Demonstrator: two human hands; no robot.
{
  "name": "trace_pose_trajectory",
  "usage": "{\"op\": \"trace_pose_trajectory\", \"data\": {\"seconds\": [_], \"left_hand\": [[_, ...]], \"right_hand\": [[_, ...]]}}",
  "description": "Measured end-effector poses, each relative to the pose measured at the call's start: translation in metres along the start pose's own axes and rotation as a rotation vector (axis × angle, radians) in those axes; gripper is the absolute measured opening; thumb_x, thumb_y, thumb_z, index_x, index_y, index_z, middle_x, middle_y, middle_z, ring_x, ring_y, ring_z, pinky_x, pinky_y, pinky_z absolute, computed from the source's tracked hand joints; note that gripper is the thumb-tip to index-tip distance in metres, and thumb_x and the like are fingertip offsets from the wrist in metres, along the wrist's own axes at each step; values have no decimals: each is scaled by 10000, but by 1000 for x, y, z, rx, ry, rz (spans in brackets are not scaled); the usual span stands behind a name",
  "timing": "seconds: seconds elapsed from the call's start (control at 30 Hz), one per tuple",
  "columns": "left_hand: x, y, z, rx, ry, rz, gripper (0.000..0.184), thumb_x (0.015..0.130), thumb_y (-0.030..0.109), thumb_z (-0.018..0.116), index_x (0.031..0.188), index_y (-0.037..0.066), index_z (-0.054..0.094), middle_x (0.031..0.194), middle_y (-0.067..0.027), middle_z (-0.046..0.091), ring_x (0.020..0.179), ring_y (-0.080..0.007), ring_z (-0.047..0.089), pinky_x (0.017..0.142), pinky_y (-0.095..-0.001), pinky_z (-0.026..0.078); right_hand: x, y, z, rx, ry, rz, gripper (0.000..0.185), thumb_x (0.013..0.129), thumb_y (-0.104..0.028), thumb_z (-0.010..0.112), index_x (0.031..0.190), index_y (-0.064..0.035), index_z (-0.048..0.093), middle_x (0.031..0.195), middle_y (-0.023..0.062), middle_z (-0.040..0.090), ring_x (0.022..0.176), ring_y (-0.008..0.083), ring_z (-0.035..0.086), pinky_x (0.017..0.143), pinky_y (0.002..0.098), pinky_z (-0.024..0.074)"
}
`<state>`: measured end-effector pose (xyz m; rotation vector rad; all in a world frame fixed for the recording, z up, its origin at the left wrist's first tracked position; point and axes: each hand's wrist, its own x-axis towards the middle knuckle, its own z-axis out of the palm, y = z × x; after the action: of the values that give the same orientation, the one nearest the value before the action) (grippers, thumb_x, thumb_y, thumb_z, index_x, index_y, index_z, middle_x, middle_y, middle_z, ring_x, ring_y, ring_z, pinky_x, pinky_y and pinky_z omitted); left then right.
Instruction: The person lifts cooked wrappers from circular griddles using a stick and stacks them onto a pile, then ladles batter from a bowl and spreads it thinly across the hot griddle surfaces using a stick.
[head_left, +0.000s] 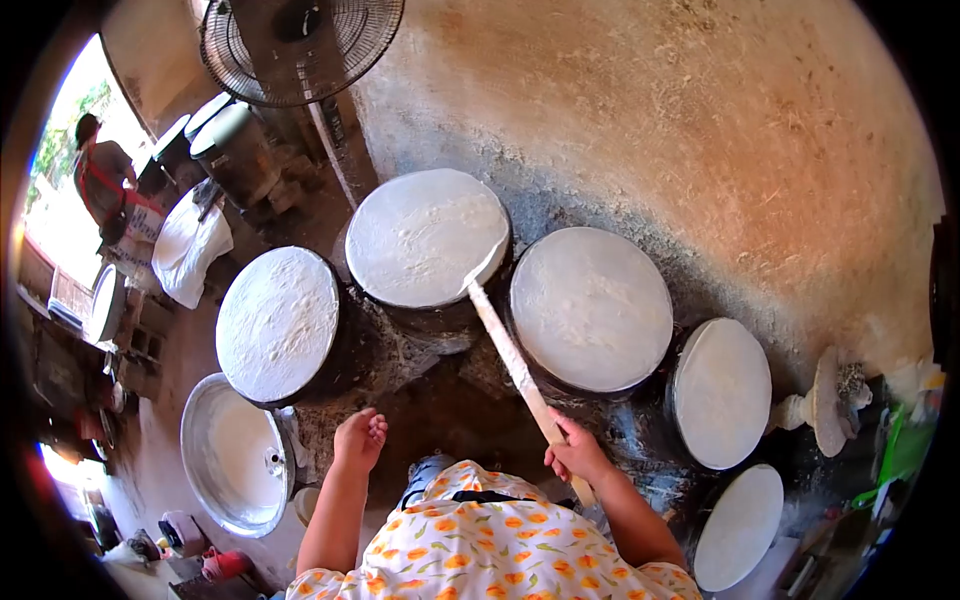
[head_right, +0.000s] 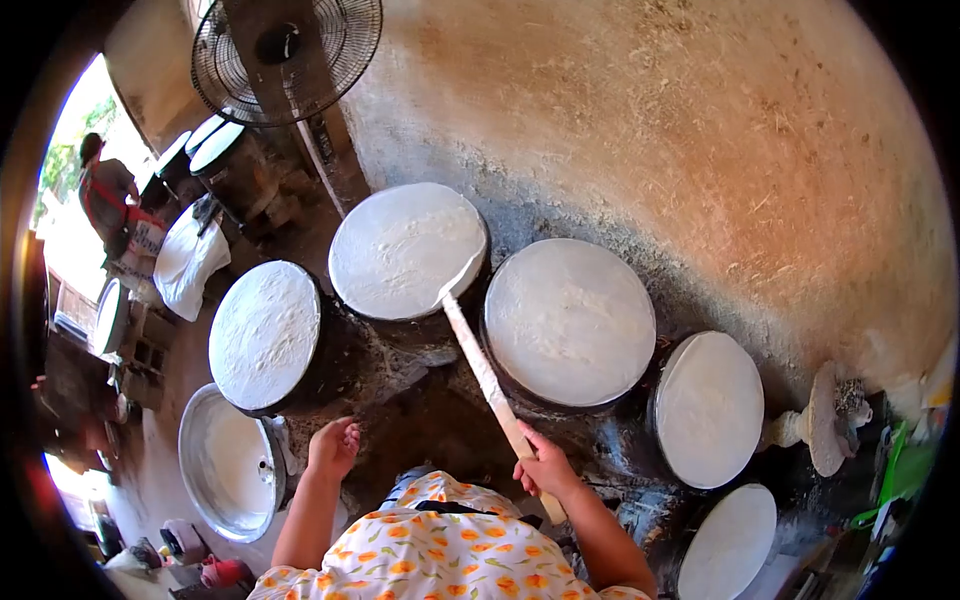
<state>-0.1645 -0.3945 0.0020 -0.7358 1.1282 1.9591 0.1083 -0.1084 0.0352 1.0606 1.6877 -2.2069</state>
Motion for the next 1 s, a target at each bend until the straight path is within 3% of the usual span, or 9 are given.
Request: {"op": "trace_pose_trajectory", "data": {"seconds": [0.07,0.13,0.2,0.27,0.33,0.47,0.63,0.73,1.0], "left_hand": [[-2,2,41,152,-112,118,136,896,104,516,942,-16,561,737,-100,604,570,-175,579,489,-243,491],[5,7,81,557,-146,350,171,887,137,571,987,2,602,710,-72,605,556,-165,582,483,-244,475],[58,0,98,779,-270,544,211,839,137,638,983,-15,616,777,-93,614,616,-187,604,512,-263,476],[85,0,143,1249,-314,1218,261,763,108,680,976,-30,614,887,-123,606,780,-256,612,644,-327,495],[113,-6,185,1472,-288,1347,341,718,91,674,1024,-35,591,1087,-161,543,973,-321,541,793,-362,480],[141,-25,255,1724,-160,1468,428,698,69,596,1116,-13,547,1150,-130,496,1115,-317,444,929,-417,357],[174,-29,289,1824,-124,1715,225,706,149,565,878,19,629,1023,-112,511,1000,-277,471,797,-390,379],[187,-23,297,1842,-204,1675,207,707,153,566,853,21,629,984,-103,519,965,-271,480,777,-384,384],[185,2,292,1280,-277,1816,185,663,-32,554,846,-22,539,995,-139,527,925,-325,501,811,-399,433]], "right_hand": [[-3,-1,-3,-17,-13,15,759,807,60,436,1456,-265,217,674,81,578,445,95,505,381,247,422],[-2,-1,-3,8,30,13,753,813,57,434,1456,-267,216,676,82,578,445,96,505,380,248,422],[1,-5,1,28,75,12,747,820,54,432,1456,-270,214,678,83,578,444,97,504,379,249,422],[3,-11,10,119,118,0,734,832,49,426,1454,-279,217,677,83,578,443,99,504,377,250,423],[7,-15,19,131,130,-9,733,832,53,424,1453,-281,221,677,84,579,443,99,503,377,251,421],[16,-23,32,91,173,13,726,831,60,414,1450,-276,236,681,84,583,446,101,505,384,253,413],[9,-21,44,133,223,40,710,834,56,416,1444,-274,264,700,73,578,475,100,497,416,240,404],[4,-21,52,175,244,44,700,835,52,420,1440,-270,278,713,69,577,486,94,492,433,237,407],[7,-17,58,92,258,41,699,839,45,426,1445,-261,259,718,56,591,501,93,507,449,233,427]]}}
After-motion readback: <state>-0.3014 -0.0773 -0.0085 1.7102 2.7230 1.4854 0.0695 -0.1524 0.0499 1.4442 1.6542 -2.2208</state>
